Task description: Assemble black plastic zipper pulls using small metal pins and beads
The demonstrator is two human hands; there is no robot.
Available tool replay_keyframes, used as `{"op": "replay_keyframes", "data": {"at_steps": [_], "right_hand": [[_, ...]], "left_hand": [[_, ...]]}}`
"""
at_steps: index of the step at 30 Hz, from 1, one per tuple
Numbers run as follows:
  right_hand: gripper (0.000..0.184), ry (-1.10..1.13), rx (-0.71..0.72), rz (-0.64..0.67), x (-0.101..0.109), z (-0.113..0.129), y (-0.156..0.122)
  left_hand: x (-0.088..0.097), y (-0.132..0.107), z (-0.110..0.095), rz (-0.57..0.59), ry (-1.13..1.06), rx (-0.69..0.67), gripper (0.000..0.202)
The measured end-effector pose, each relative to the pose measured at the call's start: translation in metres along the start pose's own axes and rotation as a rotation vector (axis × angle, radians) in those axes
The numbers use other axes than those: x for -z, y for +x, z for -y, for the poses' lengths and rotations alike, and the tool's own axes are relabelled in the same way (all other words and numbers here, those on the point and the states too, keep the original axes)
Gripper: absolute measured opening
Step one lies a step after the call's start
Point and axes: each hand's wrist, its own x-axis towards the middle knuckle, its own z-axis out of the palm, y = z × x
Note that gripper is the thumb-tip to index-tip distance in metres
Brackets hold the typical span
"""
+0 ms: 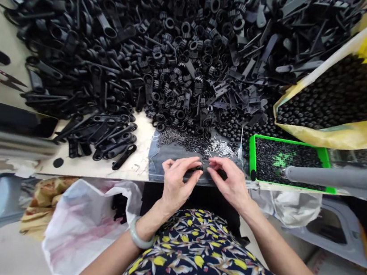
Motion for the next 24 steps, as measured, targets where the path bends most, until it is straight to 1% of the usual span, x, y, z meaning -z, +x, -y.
{"op": "replay_keyframes", "data": {"at_steps": [2,3,6,8,14,17,21,24], "right_hand": [[0.016,-0.117,0.070,0.016,0.004,-0.001,0.005],[0.017,-0.185,0.106,0.036,0.004,-0.002,0.007],[0.021,-0.366,0.175,0.068,0.001,-0.004,0.015],[0.022,-0.430,0.201,0.067,-0.002,-0.005,0.019],[0.022,-0.404,0.186,0.068,-0.006,-0.004,0.019],[0.021,-0.406,0.176,0.057,-0.009,-0.003,0.017],[0.021,-0.421,0.155,0.053,-0.011,-0.001,0.015],[0.018,-0.337,0.103,0.037,-0.005,0.004,0.013]], "left_hand": [[-0.003,0.001,-0.001,0.023,0.004,0.010,0.037],[-0.005,0.001,-0.001,0.033,0.011,0.014,0.034],[-0.009,0.003,0.002,0.051,0.040,0.014,0.013],[-0.009,0.003,0.003,0.053,0.044,-0.006,0.009],[-0.005,0.001,0.006,0.084,0.037,-0.082,0.016],[-0.004,0.001,0.006,0.101,0.040,-0.102,0.015],[-0.004,0.001,0.006,0.108,0.018,-0.077,0.015],[-0.004,0.001,0.005,0.109,0.007,-0.030,0.014]]}}
